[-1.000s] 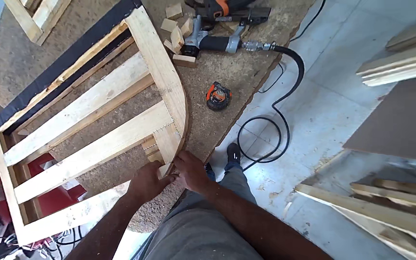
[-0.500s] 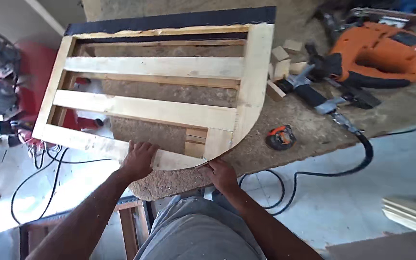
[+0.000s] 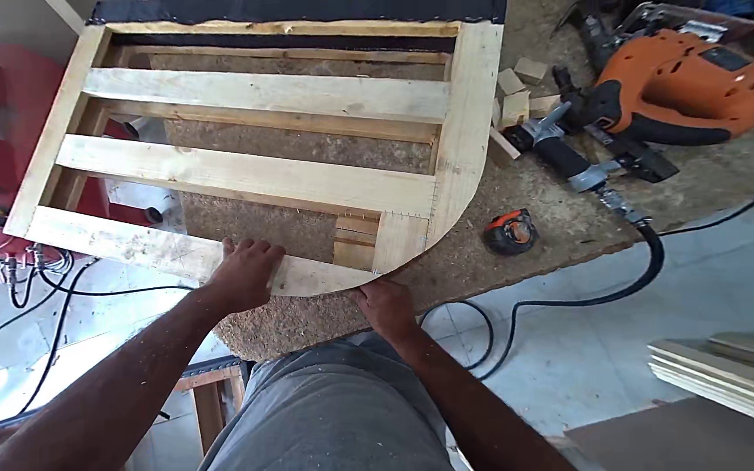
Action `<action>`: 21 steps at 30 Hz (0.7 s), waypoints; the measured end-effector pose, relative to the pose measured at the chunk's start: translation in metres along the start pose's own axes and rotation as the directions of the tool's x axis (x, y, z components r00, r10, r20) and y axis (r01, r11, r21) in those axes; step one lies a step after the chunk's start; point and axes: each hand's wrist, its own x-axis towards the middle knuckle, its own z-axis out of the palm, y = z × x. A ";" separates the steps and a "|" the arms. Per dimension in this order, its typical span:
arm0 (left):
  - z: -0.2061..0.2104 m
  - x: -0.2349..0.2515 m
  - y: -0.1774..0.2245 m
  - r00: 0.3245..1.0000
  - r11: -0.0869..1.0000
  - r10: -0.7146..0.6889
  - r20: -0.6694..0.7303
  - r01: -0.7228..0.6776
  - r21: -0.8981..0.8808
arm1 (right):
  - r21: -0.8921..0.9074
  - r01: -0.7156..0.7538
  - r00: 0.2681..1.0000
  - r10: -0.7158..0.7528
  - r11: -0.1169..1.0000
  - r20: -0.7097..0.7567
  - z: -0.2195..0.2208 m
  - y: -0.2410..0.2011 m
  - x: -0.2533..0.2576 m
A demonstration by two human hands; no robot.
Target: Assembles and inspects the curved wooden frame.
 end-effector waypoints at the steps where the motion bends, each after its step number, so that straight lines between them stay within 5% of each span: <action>1: 0.000 0.000 0.000 1.000 1.000 -0.002 0.000 0.002 0.002 | -0.005 -0.007 1.000 0.007 1.000 -0.013 0.003 -0.003 -0.001; 6: -0.004 0.000 0.008 0.998 0.999 -0.039 0.058 0.039 0.004 | 0.013 -0.041 0.999 0.041 0.999 0.017 0.005 -0.001 -0.002; 11: 0.012 0.003 0.055 0.963 0.975 0.184 -0.199 -0.204 -0.087 | 0.024 -0.082 0.996 0.082 0.996 -0.017 0.005 -0.006 -0.004; 21: 0.023 0.023 0.073 0.936 0.972 0.221 -0.276 -0.233 -0.012 | 0.055 -0.128 0.992 0.128 0.990 -0.008 0.004 -0.010 -0.003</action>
